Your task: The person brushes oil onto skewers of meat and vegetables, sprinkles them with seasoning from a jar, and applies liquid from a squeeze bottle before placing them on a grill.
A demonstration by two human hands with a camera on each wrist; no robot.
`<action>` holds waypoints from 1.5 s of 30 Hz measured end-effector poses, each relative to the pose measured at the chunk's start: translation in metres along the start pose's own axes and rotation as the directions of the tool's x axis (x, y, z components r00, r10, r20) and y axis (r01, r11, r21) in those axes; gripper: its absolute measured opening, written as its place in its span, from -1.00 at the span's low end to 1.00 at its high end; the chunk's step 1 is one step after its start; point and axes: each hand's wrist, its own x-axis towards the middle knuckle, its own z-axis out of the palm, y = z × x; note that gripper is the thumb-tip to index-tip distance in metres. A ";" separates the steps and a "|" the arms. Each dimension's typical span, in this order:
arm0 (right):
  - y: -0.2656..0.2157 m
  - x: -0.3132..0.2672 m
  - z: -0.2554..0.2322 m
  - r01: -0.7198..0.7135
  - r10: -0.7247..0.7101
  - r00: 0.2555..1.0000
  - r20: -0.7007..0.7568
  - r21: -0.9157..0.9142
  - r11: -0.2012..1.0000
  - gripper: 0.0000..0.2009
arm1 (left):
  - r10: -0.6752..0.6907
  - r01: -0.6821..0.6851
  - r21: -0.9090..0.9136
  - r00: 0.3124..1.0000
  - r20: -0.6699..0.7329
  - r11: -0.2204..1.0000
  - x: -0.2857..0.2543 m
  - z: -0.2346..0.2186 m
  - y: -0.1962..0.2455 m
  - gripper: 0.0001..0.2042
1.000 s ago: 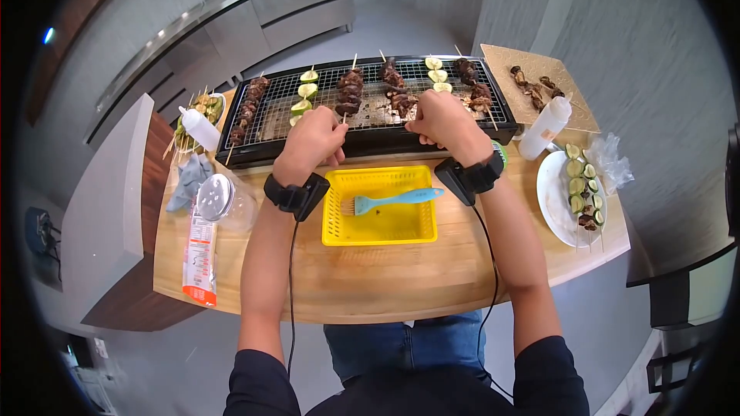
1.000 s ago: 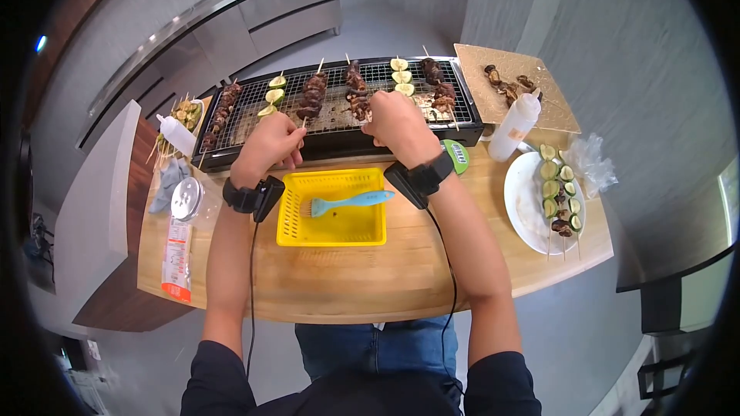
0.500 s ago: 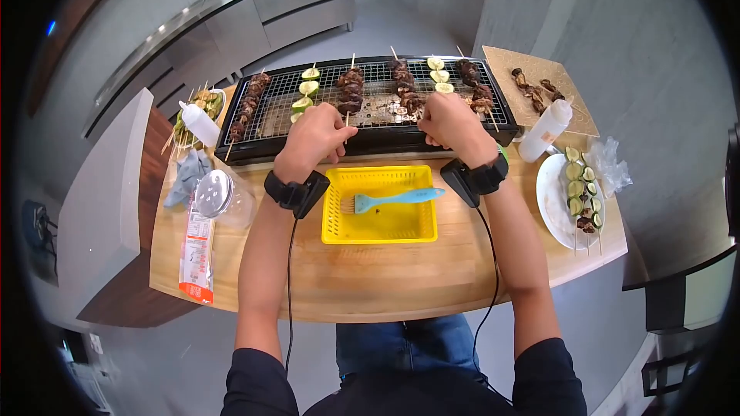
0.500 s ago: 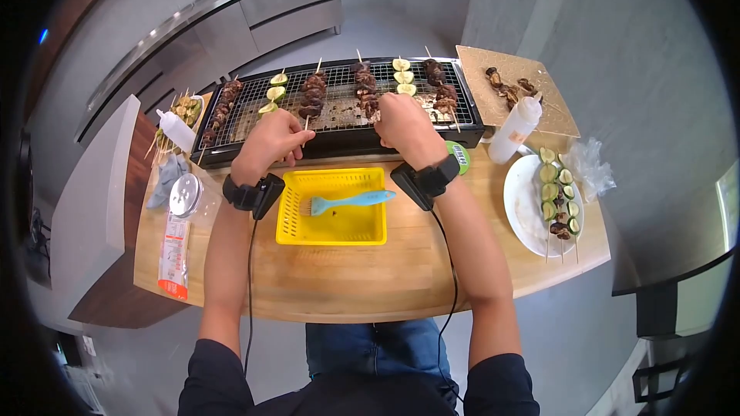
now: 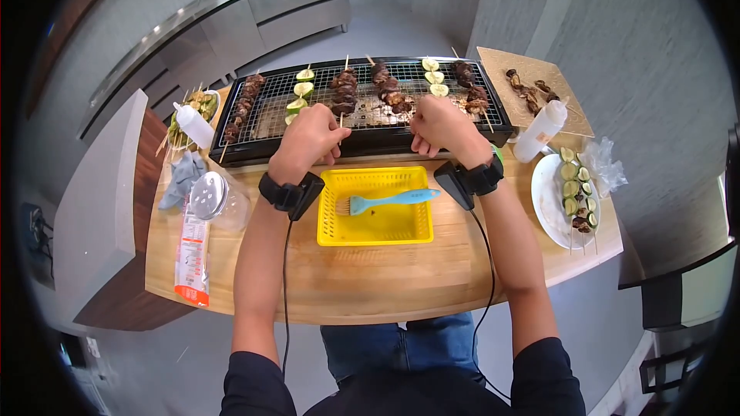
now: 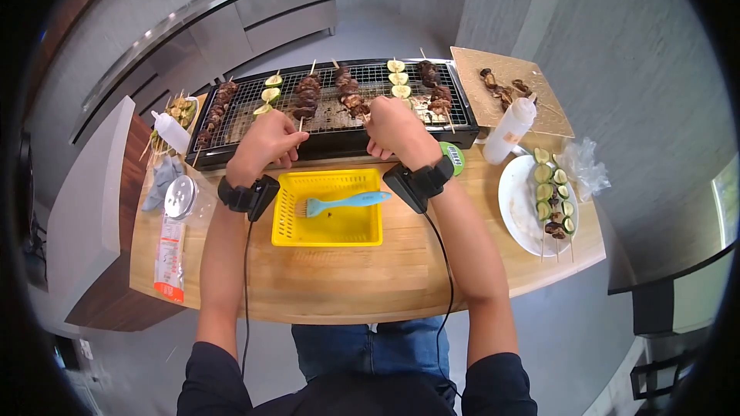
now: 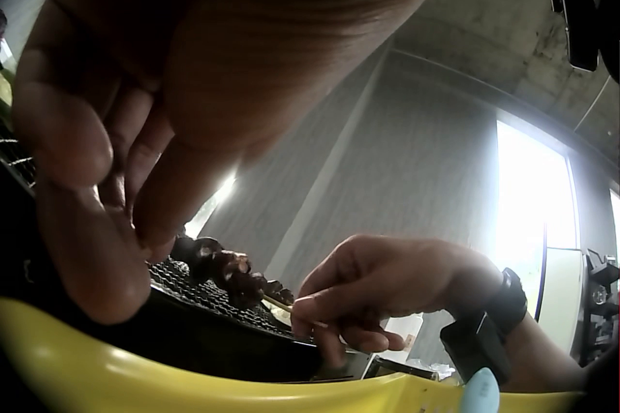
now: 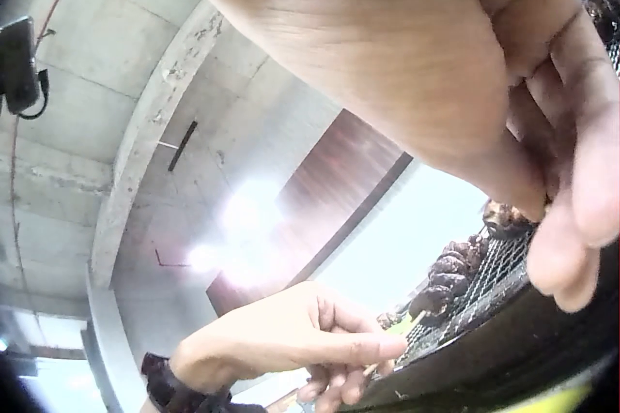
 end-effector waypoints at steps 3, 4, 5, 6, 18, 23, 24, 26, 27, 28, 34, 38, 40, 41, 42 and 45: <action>-0.001 0.000 0.001 -0.045 0.047 0.997 0.060 -0.028 0.999 -0.77 | -0.007 0.007 0.023 1.000 -0.019 1.000 0.000 0.002 0.000 -0.70; -0.003 -0.001 0.001 -0.051 0.053 0.997 0.062 -0.038 0.998 -0.76 | -0.010 0.010 0.027 1.000 -0.013 1.000 0.000 0.001 0.001 -0.70; -0.004 -0.002 0.001 -0.056 0.059 0.996 0.065 -0.048 0.997 -0.75 | -0.014 0.014 0.030 1.000 -0.008 0.999 0.000 0.001 0.001 -0.70; -0.004 -0.001 0.000 -0.058 0.062 0.996 0.063 -0.051 0.997 -0.75 | -0.010 0.010 0.028 1.000 -0.007 1.000 0.001 0.001 0.001 -0.70; 0.006 0.009 0.003 0.057 -0.050 0.998 0.044 -0.192 0.980 -0.72 | 0.032 -0.031 0.046 0.999 -0.012 0.998 0.001 -0.002 -0.006 -0.68; 0.004 0.007 0.005 0.085 -0.077 0.996 0.043 -0.205 0.975 -0.71 | 0.045 -0.047 0.022 0.997 0.063 0.999 0.009 0.002 -0.015 -0.64; 0.002 0.007 0.006 0.086 -0.080 0.996 0.035 -0.198 0.977 -0.71 | 0.044 -0.042 -0.024 0.995 0.094 0.999 0.010 0.004 -0.015 -0.64; 0.000 0.006 0.009 0.092 -0.081 0.994 0.068 -0.176 0.980 -0.70 | 0.048 -0.045 -0.030 0.993 0.109 0.999 0.010 0.003 -0.013 -0.64; 0.001 0.008 0.011 0.097 -0.084 0.994 0.075 -0.181 0.979 -0.71 | 0.030 -0.027 -0.024 0.991 0.131 0.999 0.011 0.002 -0.012 -0.65; 0.003 0.008 0.012 0.091 -0.080 0.995 0.066 -0.173 0.981 -0.71 | 0.009 -0.007 -0.018 0.988 0.154 1.000 0.011 0.002 -0.011 -0.65; 0.009 0.006 0.016 0.120 -0.110 0.993 0.051 -0.263 0.957 -0.75 | -0.055 0.041 0.082 0.982 0.179 0.996 0.010 0.004 -0.007 -0.66; 0.008 0.004 0.017 0.131 -0.127 0.991 0.031 -0.272 0.953 -0.76 | -0.089 0.074 0.090 0.982 0.169 0.993 0.009 0.004 -0.004 -0.65; 0.010 0.005 0.018 0.129 -0.123 0.992 0.039 -0.269 0.954 -0.76 | -0.095 0.085 0.062 0.979 0.181 0.994 0.009 0.004 -0.004 -0.66; 0.011 0.007 0.019 0.126 -0.117 0.992 0.048 -0.268 0.955 -0.76 | -0.098 0.088 0.062 0.979 0.178 0.994 0.008 0.004 -0.005 -0.66; 0.011 0.008 0.021 0.128 -0.119 0.992 0.049 -0.268 0.955 -0.76 | -0.102 0.094 0.056 0.980 0.172 0.994 0.008 0.004 -0.005 -0.66; 0.013 0.010 0.023 0.122 -0.109 0.992 0.059 -0.312 0.942 -0.76 | -0.108 0.101 0.048 0.981 0.161 0.994 0.007 0.005 -0.004 -0.67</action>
